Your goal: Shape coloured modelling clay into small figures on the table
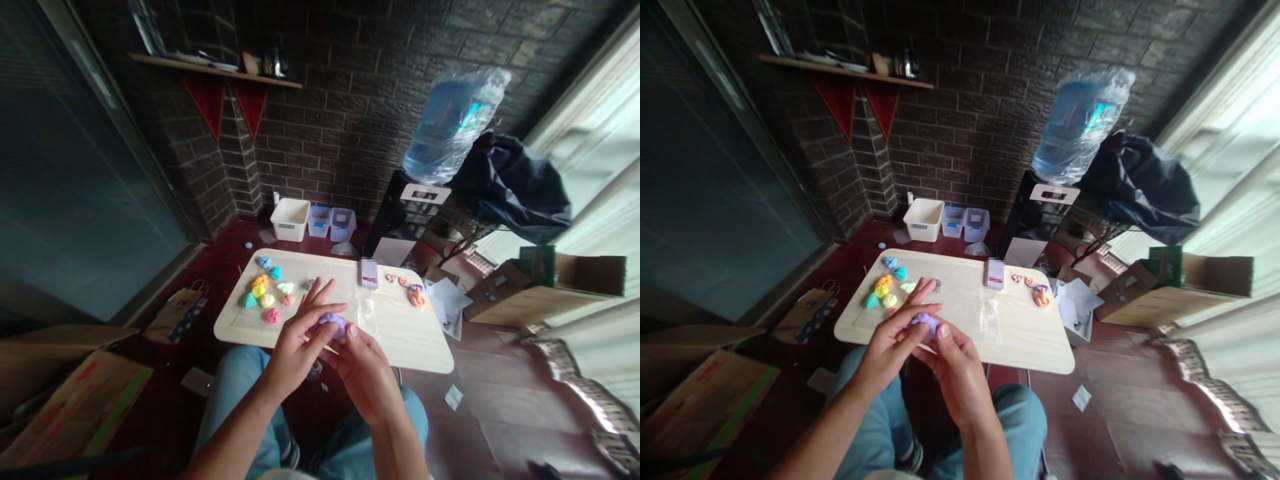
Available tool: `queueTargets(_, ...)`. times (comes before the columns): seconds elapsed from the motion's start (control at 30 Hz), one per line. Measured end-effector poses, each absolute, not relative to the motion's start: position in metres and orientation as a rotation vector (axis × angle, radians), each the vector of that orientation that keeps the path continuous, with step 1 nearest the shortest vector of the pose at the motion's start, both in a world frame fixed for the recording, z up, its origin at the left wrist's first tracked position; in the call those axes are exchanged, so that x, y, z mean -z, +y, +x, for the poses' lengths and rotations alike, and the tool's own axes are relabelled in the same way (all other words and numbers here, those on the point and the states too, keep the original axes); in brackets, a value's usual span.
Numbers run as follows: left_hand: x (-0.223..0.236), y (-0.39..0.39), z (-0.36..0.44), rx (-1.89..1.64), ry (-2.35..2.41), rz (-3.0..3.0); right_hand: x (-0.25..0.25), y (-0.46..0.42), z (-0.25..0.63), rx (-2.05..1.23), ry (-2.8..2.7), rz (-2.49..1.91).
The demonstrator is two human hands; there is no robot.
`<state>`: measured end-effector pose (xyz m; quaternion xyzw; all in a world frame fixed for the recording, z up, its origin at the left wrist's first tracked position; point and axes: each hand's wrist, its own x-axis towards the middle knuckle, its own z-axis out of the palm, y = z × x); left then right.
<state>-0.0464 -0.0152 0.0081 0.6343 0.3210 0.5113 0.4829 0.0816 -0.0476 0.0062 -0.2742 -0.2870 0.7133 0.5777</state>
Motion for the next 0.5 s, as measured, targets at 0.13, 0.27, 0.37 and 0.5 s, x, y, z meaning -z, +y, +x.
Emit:
queueTargets(0.13,-0.004,-0.012,-0.048,-1.231,0.788,1.614,-0.007,-0.048,0.082,-1.669,-0.714,-0.638)
queueTargets(0.27,-0.007,-0.015,-0.046,-1.116,0.811,1.543,-0.004,-0.046,0.077,-1.598,-0.685,-0.672)
queueTargets(0.37,-0.011,-0.019,-0.043,-1.051,0.839,1.474,0.001,-0.045,0.075,-1.520,-0.662,-0.715)
queueTargets(0.5,-0.009,-0.022,-0.037,-1.081,0.840,1.395,0.009,-0.042,0.077,-1.395,-0.752,-0.798)
